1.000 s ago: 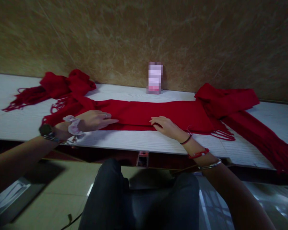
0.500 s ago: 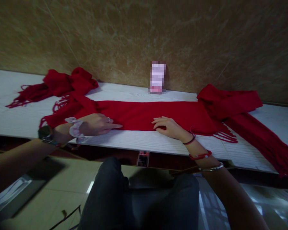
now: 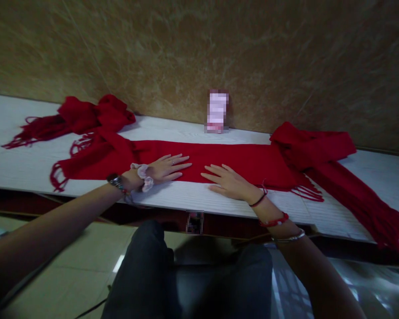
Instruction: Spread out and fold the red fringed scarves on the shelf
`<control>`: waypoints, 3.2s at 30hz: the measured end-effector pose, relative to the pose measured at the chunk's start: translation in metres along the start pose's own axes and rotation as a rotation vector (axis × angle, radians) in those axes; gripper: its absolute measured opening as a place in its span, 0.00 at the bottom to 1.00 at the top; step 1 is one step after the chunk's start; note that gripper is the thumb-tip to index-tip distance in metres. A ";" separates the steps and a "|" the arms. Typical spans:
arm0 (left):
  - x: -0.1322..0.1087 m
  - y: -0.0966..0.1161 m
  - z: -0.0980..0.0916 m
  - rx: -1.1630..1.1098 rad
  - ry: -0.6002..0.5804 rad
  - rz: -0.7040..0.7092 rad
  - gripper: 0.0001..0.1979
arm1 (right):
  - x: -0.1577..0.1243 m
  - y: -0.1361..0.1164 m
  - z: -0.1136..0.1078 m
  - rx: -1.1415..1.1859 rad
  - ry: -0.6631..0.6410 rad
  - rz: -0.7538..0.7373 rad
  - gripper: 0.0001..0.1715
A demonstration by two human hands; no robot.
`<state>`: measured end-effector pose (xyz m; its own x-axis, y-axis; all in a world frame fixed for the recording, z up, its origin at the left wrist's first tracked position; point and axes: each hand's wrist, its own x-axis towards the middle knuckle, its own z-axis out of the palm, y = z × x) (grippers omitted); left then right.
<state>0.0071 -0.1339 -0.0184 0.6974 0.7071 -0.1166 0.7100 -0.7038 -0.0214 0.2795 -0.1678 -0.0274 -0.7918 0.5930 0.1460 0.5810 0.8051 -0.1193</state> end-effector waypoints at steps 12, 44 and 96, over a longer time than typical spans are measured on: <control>0.018 -0.008 -0.008 0.079 0.115 -0.066 0.22 | 0.002 -0.001 0.002 -0.015 -0.019 0.049 0.27; 0.061 0.009 0.003 -0.111 0.099 -0.421 0.33 | 0.064 0.016 0.003 -0.041 -0.072 0.581 0.29; 0.062 -0.003 0.012 -0.104 0.159 -0.564 0.25 | 0.020 0.064 -0.028 -0.199 0.008 1.030 0.33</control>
<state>0.0469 -0.0889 -0.0378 0.2103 0.9770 0.0345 0.9753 -0.2121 0.0619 0.3063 -0.1042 -0.0044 0.1039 0.9920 0.0719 0.9944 -0.1023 -0.0257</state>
